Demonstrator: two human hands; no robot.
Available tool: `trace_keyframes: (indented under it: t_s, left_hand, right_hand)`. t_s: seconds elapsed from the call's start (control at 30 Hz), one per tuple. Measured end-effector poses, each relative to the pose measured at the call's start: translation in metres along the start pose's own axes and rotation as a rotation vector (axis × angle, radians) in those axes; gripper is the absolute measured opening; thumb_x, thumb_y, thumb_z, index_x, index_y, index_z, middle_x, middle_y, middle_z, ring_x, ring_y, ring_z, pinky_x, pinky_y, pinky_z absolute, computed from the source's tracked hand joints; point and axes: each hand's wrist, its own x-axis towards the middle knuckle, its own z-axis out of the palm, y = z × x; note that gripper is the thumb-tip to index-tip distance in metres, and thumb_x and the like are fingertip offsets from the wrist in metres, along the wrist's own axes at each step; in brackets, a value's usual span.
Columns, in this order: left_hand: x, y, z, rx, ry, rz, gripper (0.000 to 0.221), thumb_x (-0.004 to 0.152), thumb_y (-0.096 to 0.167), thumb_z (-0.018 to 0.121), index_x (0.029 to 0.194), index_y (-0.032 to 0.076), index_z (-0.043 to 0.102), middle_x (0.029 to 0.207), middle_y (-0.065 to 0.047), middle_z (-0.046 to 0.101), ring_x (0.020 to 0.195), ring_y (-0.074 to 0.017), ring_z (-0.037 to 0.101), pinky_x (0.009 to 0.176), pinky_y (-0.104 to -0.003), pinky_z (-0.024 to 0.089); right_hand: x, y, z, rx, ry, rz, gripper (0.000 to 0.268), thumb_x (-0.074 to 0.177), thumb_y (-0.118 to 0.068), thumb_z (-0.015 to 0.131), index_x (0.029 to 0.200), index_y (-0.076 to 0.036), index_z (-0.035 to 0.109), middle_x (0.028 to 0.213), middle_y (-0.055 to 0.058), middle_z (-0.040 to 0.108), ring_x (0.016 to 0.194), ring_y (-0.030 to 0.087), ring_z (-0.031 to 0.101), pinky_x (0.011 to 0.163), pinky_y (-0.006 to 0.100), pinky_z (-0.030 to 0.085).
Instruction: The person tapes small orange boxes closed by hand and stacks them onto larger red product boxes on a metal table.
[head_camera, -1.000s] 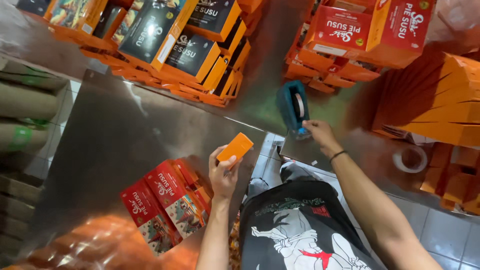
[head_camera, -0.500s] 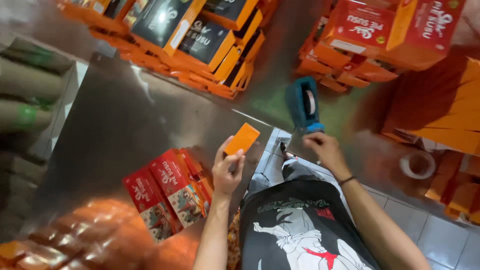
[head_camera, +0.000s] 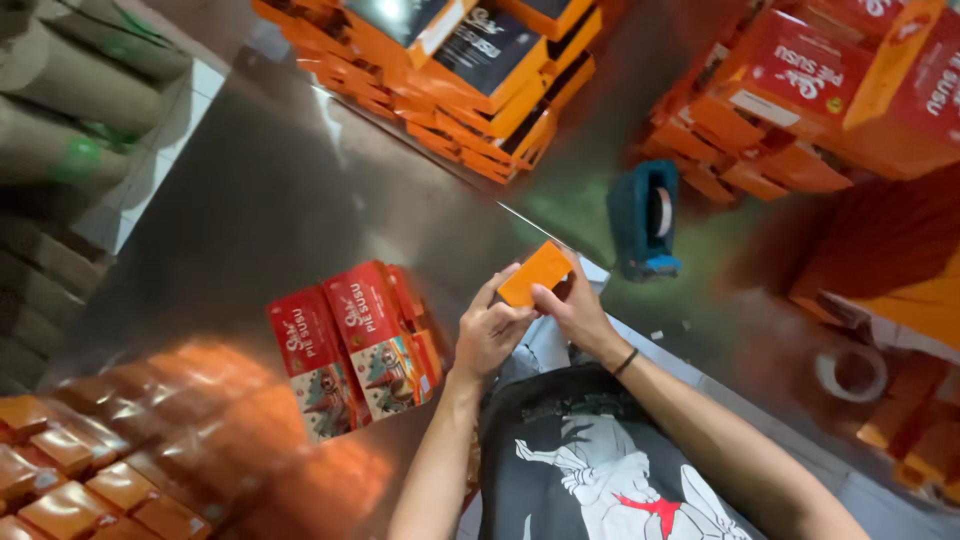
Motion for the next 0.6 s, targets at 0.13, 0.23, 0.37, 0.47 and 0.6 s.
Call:
trace_keyframes:
  t_s: [0.13, 0.23, 0.37, 0.47, 0.6]
  left_hand:
    - [0.001, 0.008, -0.003, -0.003, 0.07, -0.028, 0.007, 0.084, 0.011, 0.084, 0.085, 0.017, 0.08, 0.134, -0.016, 0.069, 0.118, -0.0323, 0.07, 0.107, -0.04, 0.051]
    - [0.008, 0.038, -0.016, -0.053, 0.092, -0.077, 0.006, 0.085, 0.012, 0.083, 0.088, 0.017, 0.082, 0.133, -0.017, 0.069, 0.124, -0.0321, 0.067, 0.113, -0.042, 0.045]
    - [0.009, 0.096, -0.066, -0.14, -0.117, 0.063, 0.024, 0.09, 0.008, 0.074, 0.11, 0.021, 0.077, 0.137, -0.021, 0.063, 0.13, -0.0386, 0.062, 0.124, -0.048, 0.037]
    - [-0.05, 0.073, -0.125, 0.088, 0.001, 0.004, 0.027, 0.089, 0.011, 0.075, 0.116, 0.015, 0.076, 0.116, -0.027, 0.062, 0.114, -0.04, 0.067, 0.112, -0.049, 0.044]
    - [-0.095, 0.02, -0.215, 0.244, 0.37, -0.324, 0.035, 0.096, 0.027, 0.064, 0.125, 0.009, 0.071, 0.12, -0.024, 0.056, 0.12, -0.0365, 0.052, 0.109, -0.048, 0.042]
  right_hand:
    - [0.003, 0.016, -0.006, -0.109, -0.077, -0.13, 0.072, 0.094, 0.011, 0.061, 0.157, -0.008, 0.032, 0.105, 0.02, 0.068, 0.083, 0.033, 0.074, 0.076, 0.045, 0.063]
    - [0.008, 0.001, 0.01, 0.052, -0.05, 0.078, 0.055, 0.093, 0.001, 0.064, 0.143, -0.006, 0.042, 0.1, 0.02, 0.07, 0.081, 0.033, 0.074, 0.077, 0.046, 0.061]
    - [0.005, -0.016, 0.027, 0.376, 0.088, 0.606, 0.029, 0.092, -0.022, 0.073, 0.11, 0.0, 0.064, 0.089, 0.019, 0.073, 0.077, 0.033, 0.073, 0.079, 0.049, 0.058]
    - [0.025, 0.016, 0.028, 0.523, 0.051, 0.754, 0.032, 0.093, -0.036, 0.071, 0.099, -0.004, 0.072, 0.092, 0.016, 0.076, 0.082, 0.032, 0.075, 0.079, 0.05, 0.059]
    - [0.032, 0.027, 0.079, 0.601, -0.24, 0.468, 0.03, 0.1, -0.024, 0.057, 0.127, -0.014, 0.064, 0.102, 0.014, 0.071, 0.09, 0.03, 0.069, 0.078, 0.041, 0.053]
